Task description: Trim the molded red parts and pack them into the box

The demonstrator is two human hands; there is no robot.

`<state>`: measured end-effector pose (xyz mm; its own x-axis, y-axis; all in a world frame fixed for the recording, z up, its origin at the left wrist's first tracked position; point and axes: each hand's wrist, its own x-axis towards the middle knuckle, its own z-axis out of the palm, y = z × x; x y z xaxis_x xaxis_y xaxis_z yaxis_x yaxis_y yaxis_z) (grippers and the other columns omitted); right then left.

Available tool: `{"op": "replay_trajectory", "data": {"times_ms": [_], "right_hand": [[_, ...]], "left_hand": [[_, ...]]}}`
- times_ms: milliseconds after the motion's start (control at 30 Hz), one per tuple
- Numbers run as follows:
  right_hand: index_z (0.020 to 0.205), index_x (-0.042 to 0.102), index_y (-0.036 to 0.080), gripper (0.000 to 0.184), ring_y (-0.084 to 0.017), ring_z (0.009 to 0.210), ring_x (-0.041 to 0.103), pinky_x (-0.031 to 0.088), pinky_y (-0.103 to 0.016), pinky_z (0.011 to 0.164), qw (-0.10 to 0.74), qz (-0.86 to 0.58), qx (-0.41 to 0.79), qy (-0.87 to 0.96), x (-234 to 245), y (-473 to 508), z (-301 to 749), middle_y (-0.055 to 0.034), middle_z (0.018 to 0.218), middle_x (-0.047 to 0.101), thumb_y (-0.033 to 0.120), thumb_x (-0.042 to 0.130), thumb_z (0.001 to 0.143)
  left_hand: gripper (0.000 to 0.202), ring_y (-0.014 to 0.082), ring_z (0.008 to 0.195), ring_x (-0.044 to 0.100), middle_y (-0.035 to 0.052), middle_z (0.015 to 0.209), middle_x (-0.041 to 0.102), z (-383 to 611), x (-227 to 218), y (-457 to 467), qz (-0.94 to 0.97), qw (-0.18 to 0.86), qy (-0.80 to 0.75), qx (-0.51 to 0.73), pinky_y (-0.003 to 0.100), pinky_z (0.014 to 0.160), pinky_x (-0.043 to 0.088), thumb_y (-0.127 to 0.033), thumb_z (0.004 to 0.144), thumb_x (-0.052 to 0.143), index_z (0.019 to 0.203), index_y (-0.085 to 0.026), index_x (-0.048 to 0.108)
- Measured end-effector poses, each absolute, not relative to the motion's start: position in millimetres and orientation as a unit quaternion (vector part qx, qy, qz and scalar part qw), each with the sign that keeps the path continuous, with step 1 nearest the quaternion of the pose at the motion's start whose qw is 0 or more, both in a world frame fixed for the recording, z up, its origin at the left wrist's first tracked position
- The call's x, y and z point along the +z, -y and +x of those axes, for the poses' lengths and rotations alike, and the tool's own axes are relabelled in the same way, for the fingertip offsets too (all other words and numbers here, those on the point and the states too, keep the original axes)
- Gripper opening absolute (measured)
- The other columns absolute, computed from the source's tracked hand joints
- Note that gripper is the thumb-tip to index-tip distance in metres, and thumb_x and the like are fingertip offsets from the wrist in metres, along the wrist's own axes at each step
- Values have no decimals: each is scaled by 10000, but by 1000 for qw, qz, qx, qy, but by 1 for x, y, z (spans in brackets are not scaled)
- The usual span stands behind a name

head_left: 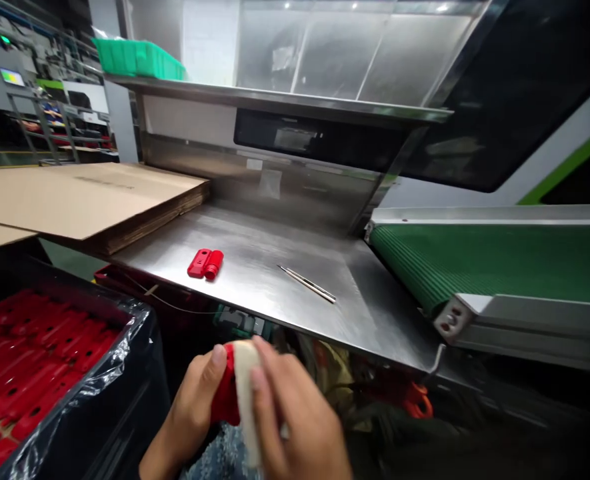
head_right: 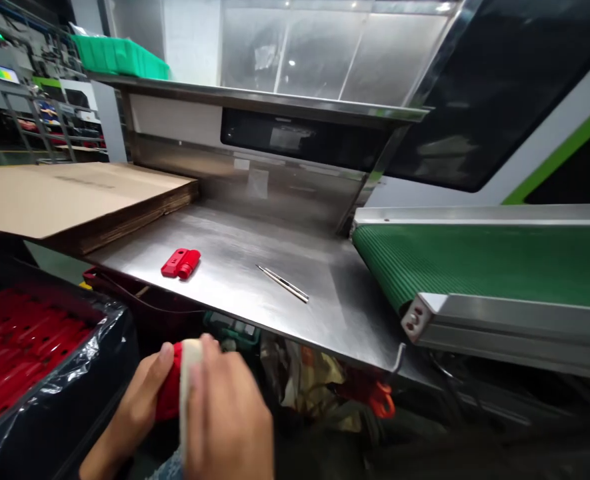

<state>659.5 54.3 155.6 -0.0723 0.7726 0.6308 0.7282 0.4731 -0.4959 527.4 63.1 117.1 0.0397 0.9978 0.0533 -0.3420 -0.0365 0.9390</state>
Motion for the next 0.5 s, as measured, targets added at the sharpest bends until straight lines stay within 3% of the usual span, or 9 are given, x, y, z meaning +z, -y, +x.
{"op": "replay_trajectory", "data": {"times_ms": [67, 133, 267, 433, 500], "right_hand": [[1299, 542, 154, 369, -197, 796, 611, 499, -318, 694, 433, -490, -23, 757, 160, -50, 640, -78, 901, 640, 246, 426, 961], [1269, 572, 146, 357, -191, 709, 583, 484, -317, 616, 432, -488, -50, 757, 163, -50, 630, -69, 822, 615, 245, 432, 955], [1240, 592, 193, 329, -167, 673, 564, 445, -286, 578, 441, -528, -90, 720, 164, -37, 634, -49, 785, 618, 209, 504, 923], [1258, 585, 165, 357, -182, 717, 553, 447, -319, 631, 495, -464, -55, 733, 167, -22, 636, -66, 825, 610, 186, 527, 906], [1227, 597, 178, 344, -169, 682, 550, 426, -297, 591, 477, -496, -87, 721, 169, -17, 633, -48, 790, 627, 151, 554, 886]], "left_hand": [[481, 110, 504, 409, 5, 542, 507, 529, 121, -56, 453, 546, -404, 577, 236, 472, 328, -519, 907, 513, 606, -150, 580], [504, 116, 490, 405, 7, 517, 492, 528, 127, -50, 453, 556, -394, 574, 247, 453, 299, -541, 907, 494, 578, -164, 554], [445, 135, 501, 433, 22, 560, 527, 527, 141, -43, 430, 580, -377, 579, 264, 494, 356, -521, 901, 513, 634, -176, 602], [479, 112, 461, 360, 3, 509, 445, 530, 148, -36, 458, 558, -362, 590, 254, 433, 264, -513, 921, 479, 593, -176, 567], [442, 135, 513, 426, 22, 570, 505, 530, 148, -31, 438, 554, -392, 589, 253, 473, 344, -530, 906, 492, 695, -179, 656]]}}
